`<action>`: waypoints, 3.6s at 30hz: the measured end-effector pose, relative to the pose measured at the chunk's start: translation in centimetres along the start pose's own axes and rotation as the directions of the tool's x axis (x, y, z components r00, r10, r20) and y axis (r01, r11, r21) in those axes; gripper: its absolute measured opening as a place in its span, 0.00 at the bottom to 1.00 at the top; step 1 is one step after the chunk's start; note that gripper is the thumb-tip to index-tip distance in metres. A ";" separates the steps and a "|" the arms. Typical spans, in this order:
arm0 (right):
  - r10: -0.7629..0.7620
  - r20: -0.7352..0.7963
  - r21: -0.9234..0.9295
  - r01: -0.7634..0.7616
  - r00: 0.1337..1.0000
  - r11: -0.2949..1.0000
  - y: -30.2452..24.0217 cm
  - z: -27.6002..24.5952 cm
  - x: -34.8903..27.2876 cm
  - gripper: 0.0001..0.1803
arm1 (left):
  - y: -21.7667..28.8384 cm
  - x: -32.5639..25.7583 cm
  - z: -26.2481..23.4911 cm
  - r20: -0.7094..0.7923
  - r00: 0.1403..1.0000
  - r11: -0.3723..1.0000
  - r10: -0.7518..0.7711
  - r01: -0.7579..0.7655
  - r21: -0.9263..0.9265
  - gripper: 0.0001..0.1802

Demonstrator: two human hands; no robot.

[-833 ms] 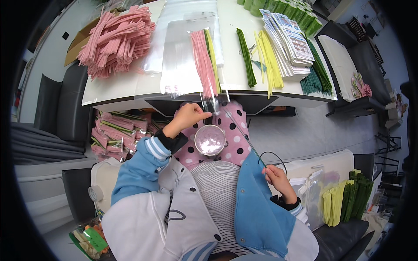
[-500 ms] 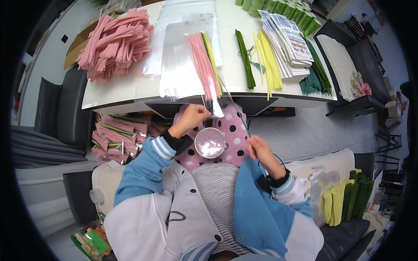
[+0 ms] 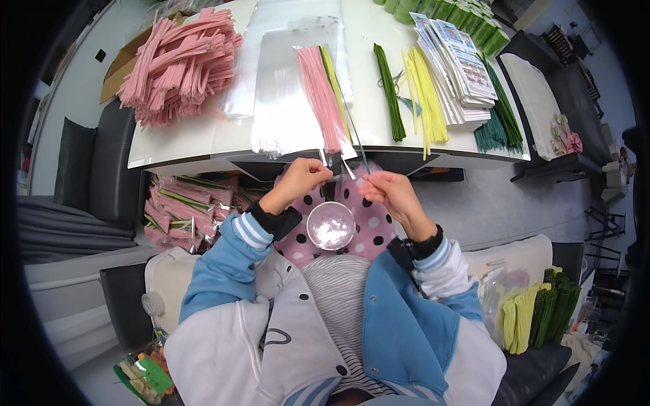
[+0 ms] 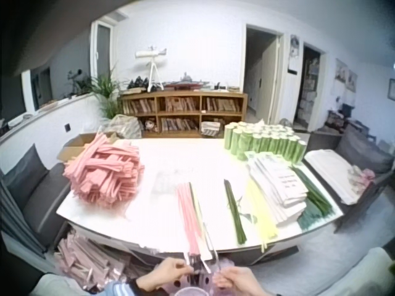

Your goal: The person repeatedly gathers pink, green, and yellow strips, aligns them, places them into clear plastic bags, and seals the bags. The person handles the strips and bags by hand, working at a table with multiple piles of strips and stacks of bags.

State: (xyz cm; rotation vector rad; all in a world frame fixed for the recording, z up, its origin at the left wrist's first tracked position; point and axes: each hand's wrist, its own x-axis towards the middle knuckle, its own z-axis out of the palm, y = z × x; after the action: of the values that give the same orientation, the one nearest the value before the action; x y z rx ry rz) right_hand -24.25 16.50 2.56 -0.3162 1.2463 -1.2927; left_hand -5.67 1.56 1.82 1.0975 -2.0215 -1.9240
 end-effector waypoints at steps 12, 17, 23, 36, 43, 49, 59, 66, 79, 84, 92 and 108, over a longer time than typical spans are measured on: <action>-0.650 0.274 -0.757 0.576 0.708 0.308 1.2 5.4 4.3 0.08 | -1.8 -1.0 -1.4 -0.079 0.994 0.967 -0.075 0.053 -0.248 0.07; -0.581 0.550 -0.741 0.672 0.600 -0.006 0.9 7.5 5.1 0.08 | -2.5 -1.8 -2.1 0.063 0.983 0.801 -0.174 0.178 -0.571 0.08; -0.505 0.595 -0.712 0.701 0.625 0.030 1.2 7.7 5.7 0.07 | -2.1 -2.4 -2.5 0.143 0.968 0.674 -0.206 0.246 -0.696 0.09; -0.410 0.647 -0.691 0.721 0.642 0.038 0.7 7.4 6.2 0.07 | -1.8 -2.4 -2.6 0.072 0.972 0.773 -0.221 0.220 -0.595 0.07; -0.378 0.660 -0.711 0.703 0.648 -0.036 0.7 7.7 5.4 0.07 | -1.4 -1.2 -2.0 0.003 0.969 0.852 -0.247 0.218 -0.475 0.11; -0.452 0.529 -0.660 0.683 0.718 0.313 -0.5 5.3 3.9 0.06 | -1.8 -0.1 -1.9 -0.064 0.973 0.874 -0.219 0.167 -0.456 0.10; -0.263 0.375 -0.286 0.381 0.889 0.879 -3.4 1.2 -6.6 0.03 | -2.9 0.4 -3.2 -0.081 0.974 0.866 -0.211 0.148 -0.478 0.09; 0.044 0.373 -0.302 0.076 0.927 0.950 1.6 1.3 -4.9 0.03 | -3.3 0.2 -2.9 -0.106 0.973 0.866 -0.203 0.128 -0.483 0.09; -0.224 0.319 -0.715 0.389 0.921 0.581 5.6 -0.9 -3.4 0.07 | -3.6 0.3 -2.9 -0.109 0.973 0.861 -0.205 0.126 -0.492 0.08; -0.167 0.359 -0.832 0.396 0.918 0.389 4.3 -2.2 -4.4 0.11 | -3.7 0.1 -3.0 -0.113 0.978 0.881 -0.176 0.105 -0.461 0.10; -0.496 0.315 -0.932 0.363 0.809 0.001 0.6 -3.1 -1.6 0.15 | -2.9 -1.0 -4.1 -0.378 0.646 0.607 0.664 -0.169 0.776 0.15; -0.797 0.572 -0.549 0.812 0.191 -0.200 -16.7 8.5 2.9 0.07 | 14.3 -1.4 -9.9 -0.031 0.377 0.286 0.926 -0.643 0.711 0.09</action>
State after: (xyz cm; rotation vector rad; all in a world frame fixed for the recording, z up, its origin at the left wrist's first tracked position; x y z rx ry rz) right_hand -26.95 4.78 17.22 -2.2531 1.5879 -1.6098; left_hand -4.75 -6.89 17.04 0.2642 -2.2221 -0.4091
